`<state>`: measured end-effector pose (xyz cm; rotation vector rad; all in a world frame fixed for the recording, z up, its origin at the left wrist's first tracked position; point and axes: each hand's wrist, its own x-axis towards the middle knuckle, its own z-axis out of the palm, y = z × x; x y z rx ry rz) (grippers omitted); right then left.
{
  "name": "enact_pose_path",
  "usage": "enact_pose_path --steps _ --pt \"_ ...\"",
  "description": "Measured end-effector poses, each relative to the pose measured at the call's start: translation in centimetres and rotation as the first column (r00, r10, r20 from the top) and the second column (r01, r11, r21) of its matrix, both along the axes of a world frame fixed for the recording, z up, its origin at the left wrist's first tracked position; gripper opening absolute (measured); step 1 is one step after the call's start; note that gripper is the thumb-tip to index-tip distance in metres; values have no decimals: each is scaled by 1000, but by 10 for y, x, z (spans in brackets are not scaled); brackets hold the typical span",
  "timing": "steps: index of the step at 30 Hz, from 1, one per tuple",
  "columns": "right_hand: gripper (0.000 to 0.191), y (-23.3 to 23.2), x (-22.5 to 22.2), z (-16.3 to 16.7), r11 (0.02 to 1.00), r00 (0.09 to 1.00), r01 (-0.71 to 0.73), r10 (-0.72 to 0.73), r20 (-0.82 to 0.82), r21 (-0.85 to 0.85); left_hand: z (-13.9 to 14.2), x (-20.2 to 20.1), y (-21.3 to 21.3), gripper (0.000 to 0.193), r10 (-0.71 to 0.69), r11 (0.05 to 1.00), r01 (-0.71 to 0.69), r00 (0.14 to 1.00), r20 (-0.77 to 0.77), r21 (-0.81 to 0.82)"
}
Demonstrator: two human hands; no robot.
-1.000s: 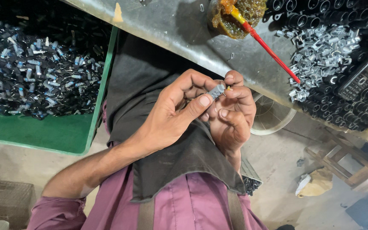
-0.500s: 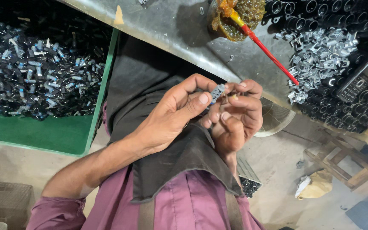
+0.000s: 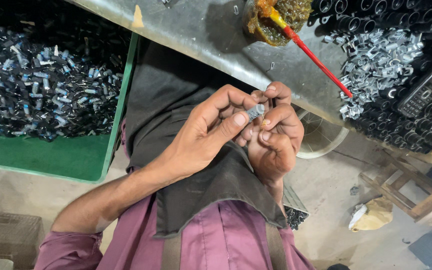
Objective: The person assembles small cylindrical key components by inserting metal pins into them and applying adhesive with a brush. They handle the parts one at a time, occasionally sorting larger batches on the table, and place finished units into a green bin.
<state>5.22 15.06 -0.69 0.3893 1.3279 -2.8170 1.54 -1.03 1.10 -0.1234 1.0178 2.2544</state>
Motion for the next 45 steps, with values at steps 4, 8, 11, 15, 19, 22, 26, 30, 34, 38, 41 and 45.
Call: enact_pose_path --steps 4,8,11,15,19,22,26,30,34,38,41,45 --pt "12 2 1 -2 1000 1000 -17 17 -1 -17 -1 1 1 18 -5 1000 4 1000 -21 -6" --pt "12 5 3 -5 1000 1000 -21 21 2 23 -3 2 0 18 -13 1000 12 997 -75 -17" --pt "13 6 4 -7 999 1000 -15 14 3 43 -3 3 0 18 -9 1000 8 996 -84 -12" --pt "15 8 5 -7 995 1000 -16 16 1 98 -1 2 1 17 6 1000 -5 997 -72 10" --pt "21 11 3 -4 993 999 -34 31 33 111 -1 3 -3 18 -22 998 13 991 -135 -69" --pt "26 15 -2 5 988 995 -63 50 92 144 -4 5 -4 20 -18 998 11 993 -118 -60" --pt "31 9 -4 20 917 998 -51 28 64 395 -8 4 -4 23 -6 1000 7 999 -43 7" --pt "25 -5 5 33 686 997 78 -51 -59 724 -4 0 -3 25 -3 999 1 998 55 42" --pt "32 -7 2 28 359 972 205 38 -233 911 -8 4 -4 25 5 999 -10 996 92 49" --pt "45 0 -3 27 104 977 141 147 -156 984 -21 14 -7 24 6 998 -14 994 113 68" --pt "43 -1 -3 24 66 990 100 90 -106 993 -17 9 -3 23 19 994 -37 986 163 106" --pt "45 4 -1 14 112 989 121 66 -129 986 14 -18 -9 23 8 987 -38 981 191 154"
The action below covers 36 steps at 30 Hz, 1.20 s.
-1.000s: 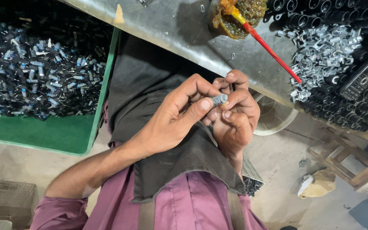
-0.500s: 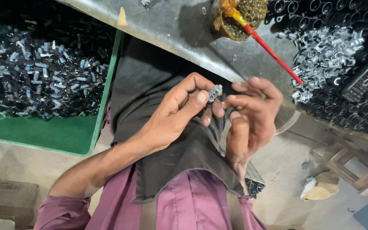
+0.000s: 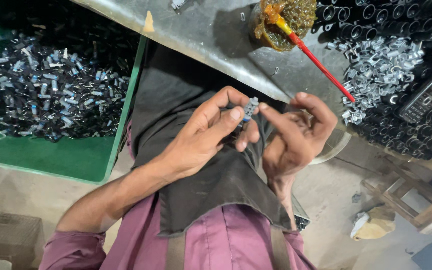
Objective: The person assembles small cylindrical key components by inserting metal pins into them and applying adhesive with a brush. They handle the parts one at a time, occasionally sorting larger batches on the table, and place finished units into a green bin.
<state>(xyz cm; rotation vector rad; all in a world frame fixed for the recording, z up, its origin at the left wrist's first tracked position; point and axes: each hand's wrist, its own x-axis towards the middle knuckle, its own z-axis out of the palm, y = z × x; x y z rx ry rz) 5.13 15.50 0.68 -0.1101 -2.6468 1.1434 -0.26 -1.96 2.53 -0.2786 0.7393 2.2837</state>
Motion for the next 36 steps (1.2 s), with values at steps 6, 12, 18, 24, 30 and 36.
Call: enact_pose_path --steps 6,12,18,24,30,36 --pt "39 45 -1 -14 998 987 58 -57 154 -6 13 -30 -130 49 -792 -572 45 231 565 -819" --pt "37 40 -4 -41 1000 946 26 -28 324 11 -1 -58 -107 22 -834 -97 -589 488 -258 -802" --pt "40 36 -20 -45 983 974 -86 49 221 164 -68 -83 -45 32 -729 -112 -769 494 -474 -630" --pt "32 48 -18 -48 975 968 -152 114 223 159 -46 -63 -70 10 -63 626 -485 749 -659 -610" --pt "21 40 -3 -47 897 984 30 52 172 -441 -25 -29 -15 14 -330 715 -83 835 -439 -695" --pt "24 23 1 -53 553 992 79 36 119 -829 -29 -26 4 18 -420 726 -11 785 -456 -687"
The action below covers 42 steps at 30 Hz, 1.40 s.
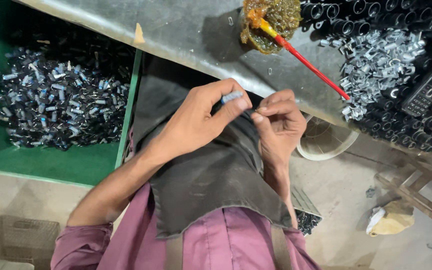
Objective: The person assembles small cylindrical key components by inserting metal pins into them and applying adhesive with a brush. They handle the parts one at a time, occasionally sorting larger batches on the table, and place finished units into a green bin.
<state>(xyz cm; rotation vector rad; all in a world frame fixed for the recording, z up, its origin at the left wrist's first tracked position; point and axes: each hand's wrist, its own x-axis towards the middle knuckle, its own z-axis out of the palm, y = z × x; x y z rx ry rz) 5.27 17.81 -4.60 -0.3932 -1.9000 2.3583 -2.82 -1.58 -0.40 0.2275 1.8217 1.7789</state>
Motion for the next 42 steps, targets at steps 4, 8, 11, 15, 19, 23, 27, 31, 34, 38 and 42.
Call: enact_pose_path --steps 4,8,11,15,19,23,27,31,34,38,42 --pt "23 -6 -2 -7 999 1000 -19 18 -19 -44 1 -5 -3 18 -16 994 11 999 50 108" --pt "23 -5 -4 -9 998 999 -48 49 5 -49 -6 -4 -5 20 -13 996 10 999 34 87" --pt "24 -3 -5 -10 996 996 -90 90 17 -15 -11 -1 -4 22 -13 999 14 1000 -2 37" --pt "23 -4 -7 -14 997 996 -79 78 29 6 -13 -2 0 23 0 1000 0 999 42 -9" --pt "23 -7 -9 -18 996 997 -69 71 28 -60 -16 -3 0 25 20 994 -16 999 -38 104" --pt "22 -10 -12 -17 996 996 -85 85 19 -1 -24 4 -1 24 6 1000 -5 999 47 -26" --pt "19 -16 -16 -11 940 998 -63 58 25 337 -29 7 7 21 41 974 -81 982 -184 -211" --pt "17 -23 -22 -8 852 999 -6 -19 41 524 -26 -1 14 19 89 893 -258 905 -417 -368" --pt "17 -21 -24 -6 879 990 16 -81 116 477 -20 -8 8 17 80 832 -363 826 -558 -419" --pt "19 -20 -23 -3 965 1000 12 -15 7 263 -19 -7 -4 19 227 974 -221 953 -201 52" --pt "19 -29 -24 -1 998 998 24 -21 -56 65 -23 5 -1 21 83 831 -384 800 594 401"
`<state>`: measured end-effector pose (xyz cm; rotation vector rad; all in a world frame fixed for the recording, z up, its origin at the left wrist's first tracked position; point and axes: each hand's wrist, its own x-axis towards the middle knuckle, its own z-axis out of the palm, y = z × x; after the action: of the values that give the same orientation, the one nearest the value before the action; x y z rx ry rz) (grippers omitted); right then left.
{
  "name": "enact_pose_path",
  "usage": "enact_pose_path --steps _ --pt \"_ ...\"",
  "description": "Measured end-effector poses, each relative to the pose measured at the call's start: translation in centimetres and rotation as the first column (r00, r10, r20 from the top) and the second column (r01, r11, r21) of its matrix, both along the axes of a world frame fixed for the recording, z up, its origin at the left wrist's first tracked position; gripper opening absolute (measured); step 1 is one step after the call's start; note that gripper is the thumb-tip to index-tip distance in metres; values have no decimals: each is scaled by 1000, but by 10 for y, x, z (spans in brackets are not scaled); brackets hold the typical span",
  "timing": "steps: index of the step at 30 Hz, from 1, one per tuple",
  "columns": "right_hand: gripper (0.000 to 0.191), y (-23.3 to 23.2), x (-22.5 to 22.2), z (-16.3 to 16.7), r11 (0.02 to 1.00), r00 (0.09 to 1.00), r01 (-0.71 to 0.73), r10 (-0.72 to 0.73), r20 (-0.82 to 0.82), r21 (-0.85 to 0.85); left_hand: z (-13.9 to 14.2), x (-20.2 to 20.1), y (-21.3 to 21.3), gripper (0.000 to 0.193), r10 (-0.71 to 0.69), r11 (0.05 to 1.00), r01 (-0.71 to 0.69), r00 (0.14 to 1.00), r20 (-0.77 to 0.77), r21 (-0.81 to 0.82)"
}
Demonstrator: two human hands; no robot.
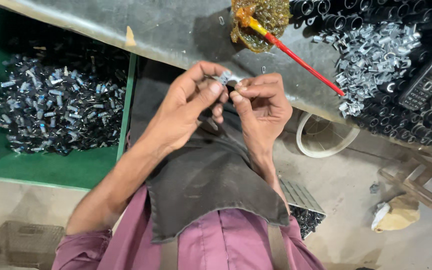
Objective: The person assembles small cylindrical key components by inserting metal pins into them and applying adhesive with a brush. They handle the parts one at a time, occasionally sorting larger batches on the table, and place finished units into a green bin.
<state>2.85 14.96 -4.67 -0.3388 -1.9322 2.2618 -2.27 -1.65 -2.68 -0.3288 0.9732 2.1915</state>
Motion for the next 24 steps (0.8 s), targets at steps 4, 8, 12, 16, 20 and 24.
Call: enact_pose_path --steps 4,8,12,16,20,24 --pt "18 -6 -2 7 998 999 22 -20 41 -56 -1 10 5 21 34 993 -42 996 78 107" --pt "17 -8 -4 13 999 999 36 -37 37 6 1 10 6 22 24 997 -25 1000 7 78" --pt "17 -9 -3 14 999 998 47 -46 31 -21 3 7 6 22 14 997 -13 1000 -21 73" --pt "18 -9 -2 14 996 999 47 -46 25 -78 5 7 5 21 1 999 1 1000 -31 53" --pt "20 -8 -1 13 993 999 45 -45 4 -108 6 7 5 20 -1 1000 3 998 -64 25" --pt "20 -5 -3 14 983 1000 4 0 23 -184 6 7 5 20 -4 1000 5 997 -83 7"
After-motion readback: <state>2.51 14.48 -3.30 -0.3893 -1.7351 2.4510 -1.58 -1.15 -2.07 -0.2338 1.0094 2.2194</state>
